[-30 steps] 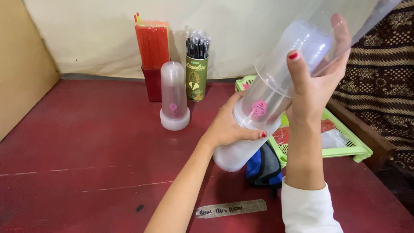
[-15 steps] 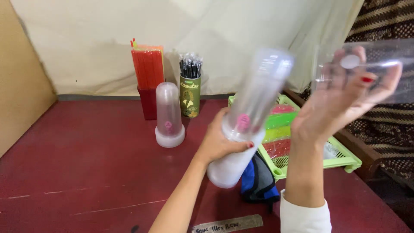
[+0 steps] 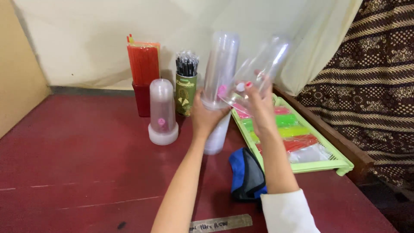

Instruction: Wiping plastic cups with a cloth and folding the cloth on a table

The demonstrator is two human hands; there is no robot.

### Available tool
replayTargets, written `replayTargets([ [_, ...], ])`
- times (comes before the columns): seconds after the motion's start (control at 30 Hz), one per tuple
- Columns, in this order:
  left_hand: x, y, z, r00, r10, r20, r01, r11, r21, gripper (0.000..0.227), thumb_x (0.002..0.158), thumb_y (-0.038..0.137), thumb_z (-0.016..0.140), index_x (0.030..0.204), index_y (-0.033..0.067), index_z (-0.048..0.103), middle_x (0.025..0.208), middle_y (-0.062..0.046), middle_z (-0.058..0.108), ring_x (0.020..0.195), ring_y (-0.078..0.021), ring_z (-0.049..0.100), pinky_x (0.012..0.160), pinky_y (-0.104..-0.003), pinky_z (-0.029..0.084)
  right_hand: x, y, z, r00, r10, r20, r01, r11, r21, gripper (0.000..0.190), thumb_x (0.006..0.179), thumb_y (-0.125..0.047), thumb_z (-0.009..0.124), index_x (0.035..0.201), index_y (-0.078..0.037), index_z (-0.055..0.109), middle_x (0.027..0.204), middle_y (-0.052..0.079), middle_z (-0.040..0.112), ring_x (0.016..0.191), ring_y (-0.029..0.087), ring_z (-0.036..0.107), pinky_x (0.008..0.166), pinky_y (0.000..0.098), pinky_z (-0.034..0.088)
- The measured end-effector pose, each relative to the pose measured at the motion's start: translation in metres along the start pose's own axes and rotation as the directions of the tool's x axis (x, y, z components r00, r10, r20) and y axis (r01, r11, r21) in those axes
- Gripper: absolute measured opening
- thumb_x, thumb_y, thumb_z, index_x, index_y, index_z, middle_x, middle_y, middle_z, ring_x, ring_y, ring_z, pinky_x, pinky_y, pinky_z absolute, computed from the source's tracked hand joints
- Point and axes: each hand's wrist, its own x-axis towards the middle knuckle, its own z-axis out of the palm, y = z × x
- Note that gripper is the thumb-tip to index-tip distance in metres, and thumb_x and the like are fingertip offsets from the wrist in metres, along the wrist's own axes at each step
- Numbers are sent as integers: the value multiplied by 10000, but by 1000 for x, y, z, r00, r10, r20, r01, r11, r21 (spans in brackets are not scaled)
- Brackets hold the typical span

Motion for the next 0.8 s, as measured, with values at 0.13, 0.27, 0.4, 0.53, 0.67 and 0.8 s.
replayTargets([
  [0.13, 13, -3, 2, 999, 35, -7, -35, 998, 49, 1091, 503, 469, 962, 1431, 106, 516, 1370, -265, 617, 1292, -496, 562, 1127, -596, 435, 17, 60, -23, 997, 67, 31, -72, 979, 190, 818, 990, -495, 660, 1557, -116, 209, 1387, 343, 520, 1265, 531, 572, 1008, 661, 501],
  [0.27, 40, -37, 8, 994, 103, -22, -104, 994, -29, 1062, 524, 405, 1013, 1416, 112, 517, 1345, -267, 627, 1290, -509, 562, 1124, -611, 429, 13, 69, -22, 965, 258, 41, -254, 894, 370, 779, 972, -521, 632, 1520, -117, 252, 1410, 241, 545, 1217, 461, 649, 902, 536, 613],
  [0.4, 57, -37, 7, 994, 110, -10, -110, 993, -50, 1047, 560, 370, 1024, 1423, 74, 513, 1319, -304, 621, 1274, -529, 564, 1104, -655, 424, 17, 76, -27, 969, 247, -9, -234, 929, 285, 567, 993, -481, 629, 1399, -187, 363, 1364, 173, 567, 1176, 387, 662, 884, 499, 633],
  [0.53, 50, -51, 8, 993, 119, 14, -119, 992, 36, 1165, 562, 530, 997, 1490, 167, 395, 1444, -263, 529, 1357, -499, 493, 1151, -615, 385, 18, 65, -33, 969, 247, -25, -239, 956, 169, 588, 996, -403, 667, 1430, -137, 371, 1236, 159, 635, 1048, 313, 719, 838, 427, 674],
  [0.67, 42, -63, 10, 954, 301, 3, -300, 951, 75, 1336, 652, 381, 1013, 1623, 129, 129, 1563, -397, 154, 1482, -607, 187, 1225, -694, 214, 18, 42, -35, 977, 198, 81, -199, 980, 0, 566, 976, -324, 707, 1416, -154, 395, 1110, 104, 673, 972, 246, 745, 767, 370, 674],
  [0.8, 12, -42, -15, 816, 576, -45, -559, 808, 186, 789, 820, 103, 830, 1477, -25, 413, 1394, -358, 474, 1358, -562, 434, 1160, -637, 351, 16, 18, -23, 980, 118, 159, -116, 993, -24, 615, 969, -321, 727, 1451, -143, 388, 1127, 110, 680, 1007, 215, 724, 774, 338, 651],
])
